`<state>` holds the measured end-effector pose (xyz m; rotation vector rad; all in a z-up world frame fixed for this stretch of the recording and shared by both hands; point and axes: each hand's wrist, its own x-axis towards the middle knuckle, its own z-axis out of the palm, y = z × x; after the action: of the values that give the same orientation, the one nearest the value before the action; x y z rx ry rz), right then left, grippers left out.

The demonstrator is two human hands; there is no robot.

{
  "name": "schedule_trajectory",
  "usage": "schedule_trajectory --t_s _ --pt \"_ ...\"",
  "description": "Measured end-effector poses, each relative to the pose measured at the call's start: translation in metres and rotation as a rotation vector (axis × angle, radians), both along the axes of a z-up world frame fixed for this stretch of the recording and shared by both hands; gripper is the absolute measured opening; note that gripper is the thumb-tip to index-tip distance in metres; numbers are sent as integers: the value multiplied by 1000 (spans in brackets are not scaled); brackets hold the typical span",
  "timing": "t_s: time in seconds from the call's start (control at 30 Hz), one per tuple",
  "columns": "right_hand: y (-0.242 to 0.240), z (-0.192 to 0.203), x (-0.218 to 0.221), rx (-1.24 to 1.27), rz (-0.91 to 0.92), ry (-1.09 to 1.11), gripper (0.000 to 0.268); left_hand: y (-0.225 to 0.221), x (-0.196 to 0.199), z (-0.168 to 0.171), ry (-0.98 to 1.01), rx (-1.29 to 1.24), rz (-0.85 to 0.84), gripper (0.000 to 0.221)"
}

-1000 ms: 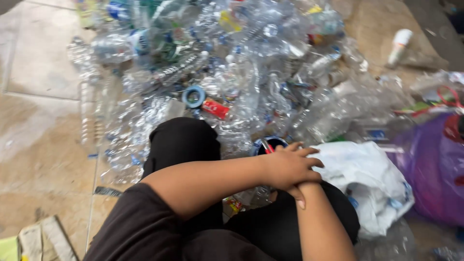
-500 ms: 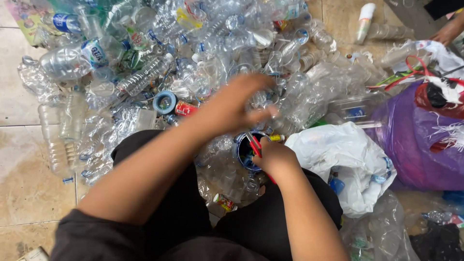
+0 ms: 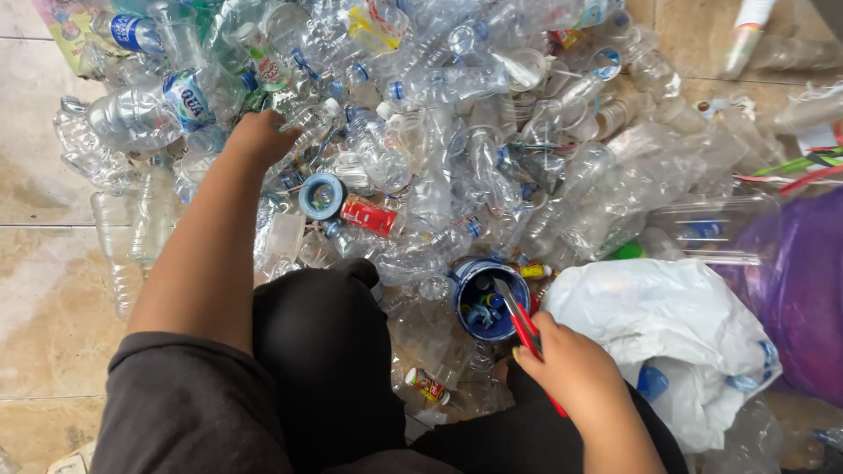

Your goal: The person sits on the floor and uses a red utility knife to cut the labels and tops off plastic water bottles. They pick up bottles from a large pile, cut them, and place the pieces into a blue bucket.

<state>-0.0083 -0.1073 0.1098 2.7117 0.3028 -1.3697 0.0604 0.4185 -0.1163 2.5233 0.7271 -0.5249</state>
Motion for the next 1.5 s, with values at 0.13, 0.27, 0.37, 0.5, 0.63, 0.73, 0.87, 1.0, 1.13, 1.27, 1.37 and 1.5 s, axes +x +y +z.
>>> schedule_trajectory --t_s 0.13,0.27,0.37,0.5,0.63,0.73,0.87,1.0,1.13,1.27,1.37,1.5 --pt "-13 -9 1 -120 1 106 36 34 -23 -31 156 111 47 47" --pt "-27 -33 0 -204 12 176 40 36 -18 -59 77 133 -1 42" --pt "-25 -36 3 -232 27 185 43 16 -6 -74 57 93 17 45" --pt "-14 -38 13 -243 35 248 41 -10 -4 -102 135 80 -32 47" --pt "-6 -38 19 -240 30 285 39 -8 -7 -103 167 41 -264 28" --pt "3 -36 27 -280 23 313 43 -2 -8 -114 196 -66 -291 39" --pt "7 -37 28 -301 46 323 38 -5 -11 -112 169 -167 -229 41" --pt "11 -38 27 -306 46 337 38 -10 -9 -112 158 -180 -253 48" --pt "3 -43 20 -276 32 305 37 -11 -8 -113 150 -179 -258 50" --pt "-5 -47 15 -288 23 285 43 -13 -16 -112 98 -185 -153 41" --pt "-4 -43 16 -317 10 321 42 -12 -26 -120 -29 -157 -105 34" --pt "-13 -47 10 -316 4 315 43 -7 -32 -129 -123 -132 13 26"
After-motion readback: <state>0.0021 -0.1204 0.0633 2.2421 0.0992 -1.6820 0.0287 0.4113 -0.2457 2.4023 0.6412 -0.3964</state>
